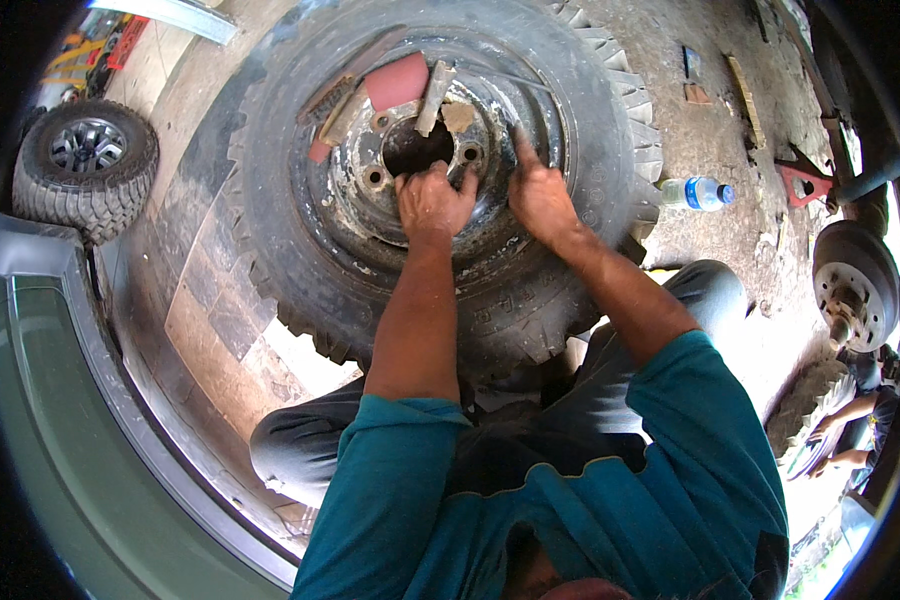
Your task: The person sits on the floor and uses a metal tool to pry and scrape the inner rim of a large tire. They hold the tire steady with one hand while working the tool around the inner edge to separate or clean the rim area.
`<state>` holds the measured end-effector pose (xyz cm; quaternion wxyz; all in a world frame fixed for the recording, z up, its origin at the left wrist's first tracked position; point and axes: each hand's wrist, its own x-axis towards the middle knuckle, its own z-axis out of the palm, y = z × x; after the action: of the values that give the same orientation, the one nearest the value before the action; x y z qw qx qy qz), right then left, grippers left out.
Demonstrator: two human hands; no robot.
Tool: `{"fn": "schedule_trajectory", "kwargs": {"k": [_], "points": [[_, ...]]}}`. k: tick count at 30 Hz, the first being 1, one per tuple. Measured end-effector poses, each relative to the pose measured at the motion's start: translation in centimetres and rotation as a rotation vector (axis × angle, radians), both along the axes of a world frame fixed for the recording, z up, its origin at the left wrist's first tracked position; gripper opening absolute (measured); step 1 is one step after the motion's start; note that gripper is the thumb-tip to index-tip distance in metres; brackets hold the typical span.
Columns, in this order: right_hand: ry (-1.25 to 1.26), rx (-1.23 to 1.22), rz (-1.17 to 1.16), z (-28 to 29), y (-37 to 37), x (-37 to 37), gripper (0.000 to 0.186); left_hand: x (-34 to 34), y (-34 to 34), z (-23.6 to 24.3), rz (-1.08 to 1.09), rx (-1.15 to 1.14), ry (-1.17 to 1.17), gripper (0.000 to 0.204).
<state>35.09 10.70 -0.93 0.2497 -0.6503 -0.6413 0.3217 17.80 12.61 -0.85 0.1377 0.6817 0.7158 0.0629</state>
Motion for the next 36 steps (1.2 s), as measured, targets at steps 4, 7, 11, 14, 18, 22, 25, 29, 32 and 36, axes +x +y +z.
{"fn": "schedule_trajectory", "kwargs": {"k": [4,7,11,14,18,22,25,29,32,36], "points": [[0.050,0.074,-0.005,1.1,0.1,-0.3,0.073,0.2,0.1,0.2,0.004,-0.036,0.008,0.049],[0.015,0.081,-0.031,0.3,0.9,-0.1,0.074,0.0,0.1,-0.1,0.006,-0.035,0.013,0.050],[-0.027,0.062,-0.023,-0.6,1.6,0.1,0.072,0.0,-0.1,-0.1,0.016,0.005,0.011,0.050],[0.109,0.066,-0.132,2.4,2.6,0.2,0.077,0.0,0.1,0.0,0.033,-0.053,-0.051,0.057],[-0.032,0.053,0.039,-2.8,2.5,0.8,0.070,0.3,0.1,-0.2,0.016,0.026,-0.013,0.048],[0.145,0.152,-0.226,2.9,4.2,0.5,0.065,0.0,0.1,0.0,0.018,-0.002,-0.034,0.047],[-0.201,-0.241,0.041,1.0,4.4,0.4,0.060,0.2,0.1,-0.1,0.009,-0.002,-0.028,0.047],[0.051,0.071,-0.166,2.4,4.4,0.8,0.058,-0.2,0.0,-0.6,0.000,0.042,-0.016,0.048],[0.150,0.277,-0.205,1.3,4.2,1.0,0.066,0.2,0.1,0.4,0.011,0.006,-0.018,0.049],[-0.107,0.164,0.005,-2.1,3.3,1.9,0.071,0.3,0.1,0.0,0.005,0.034,-0.009,0.051]]}}
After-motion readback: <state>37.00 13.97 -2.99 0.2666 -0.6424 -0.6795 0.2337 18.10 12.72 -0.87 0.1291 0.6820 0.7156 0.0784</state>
